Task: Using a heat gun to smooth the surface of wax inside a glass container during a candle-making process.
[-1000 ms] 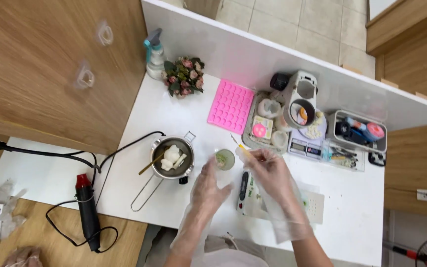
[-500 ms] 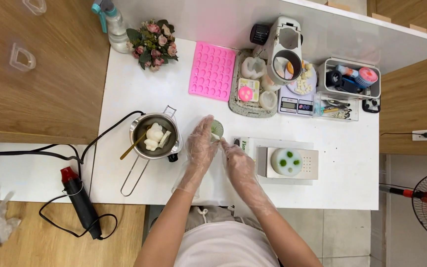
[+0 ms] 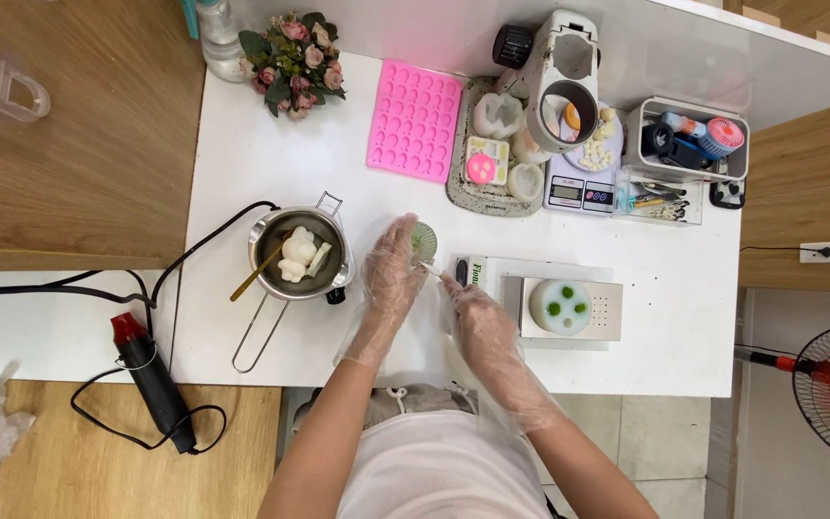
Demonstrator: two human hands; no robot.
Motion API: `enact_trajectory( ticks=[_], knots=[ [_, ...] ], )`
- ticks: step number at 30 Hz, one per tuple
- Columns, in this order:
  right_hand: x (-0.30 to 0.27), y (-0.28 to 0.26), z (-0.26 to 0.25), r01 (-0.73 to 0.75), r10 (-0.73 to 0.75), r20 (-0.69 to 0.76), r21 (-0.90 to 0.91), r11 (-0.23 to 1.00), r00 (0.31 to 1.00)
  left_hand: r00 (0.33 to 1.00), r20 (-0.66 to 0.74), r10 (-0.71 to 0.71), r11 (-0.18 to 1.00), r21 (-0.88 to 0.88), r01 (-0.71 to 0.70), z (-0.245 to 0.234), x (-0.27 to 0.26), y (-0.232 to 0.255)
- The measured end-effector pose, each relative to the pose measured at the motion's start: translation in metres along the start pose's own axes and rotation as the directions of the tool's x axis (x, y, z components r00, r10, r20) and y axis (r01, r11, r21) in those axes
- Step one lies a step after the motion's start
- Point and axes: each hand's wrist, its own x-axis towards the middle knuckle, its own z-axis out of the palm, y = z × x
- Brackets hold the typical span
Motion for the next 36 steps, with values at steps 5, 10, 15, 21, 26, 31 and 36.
enact_trajectory(
  ticks=[5,10,15,21,26,31,36],
  knots=[
    [0.030,-0.005,-0.044,-0.379,0.317,0.315,0.158,0.912,0.895,0.999,-0.020,0.026,1.000,-0.013,-0.027,0.001,0.000,0.001],
    [0.047,0.005,-0.039,-0.257,0.175,0.224,0.417,0.872,0.959,1.000,-0.029,0.012,1.000,-0.019,-0.012,0.001,-0.002,0.000],
    [0.029,0.006,-0.042,-0.309,0.232,0.290,0.256,0.916,0.928,1.000,-0.011,-0.001,1.000,-0.030,0.001,0.000,-0.003,0.000],
    [0.016,0.017,-0.056,-0.311,0.247,0.322,0.166,0.936,0.914,0.999,-0.042,0.013,1.000,-0.002,-0.013,0.014,-0.008,-0.007],
    [0.078,0.021,-0.092,-0.457,0.395,0.382,0.084,0.885,0.835,1.000,-0.015,-0.019,0.998,0.058,0.019,0.003,-0.015,0.025],
    [0.179,0.052,-0.022,0.219,-0.192,-0.151,0.190,0.957,0.970,0.968,0.228,0.102,0.965,0.213,-0.152,-0.028,-0.087,0.054],
    [0.254,0.028,0.007,-0.064,0.035,0.220,0.125,0.990,0.975,0.967,0.187,-0.172,0.978,0.151,0.145,-0.101,-0.134,0.044]
  ],
)
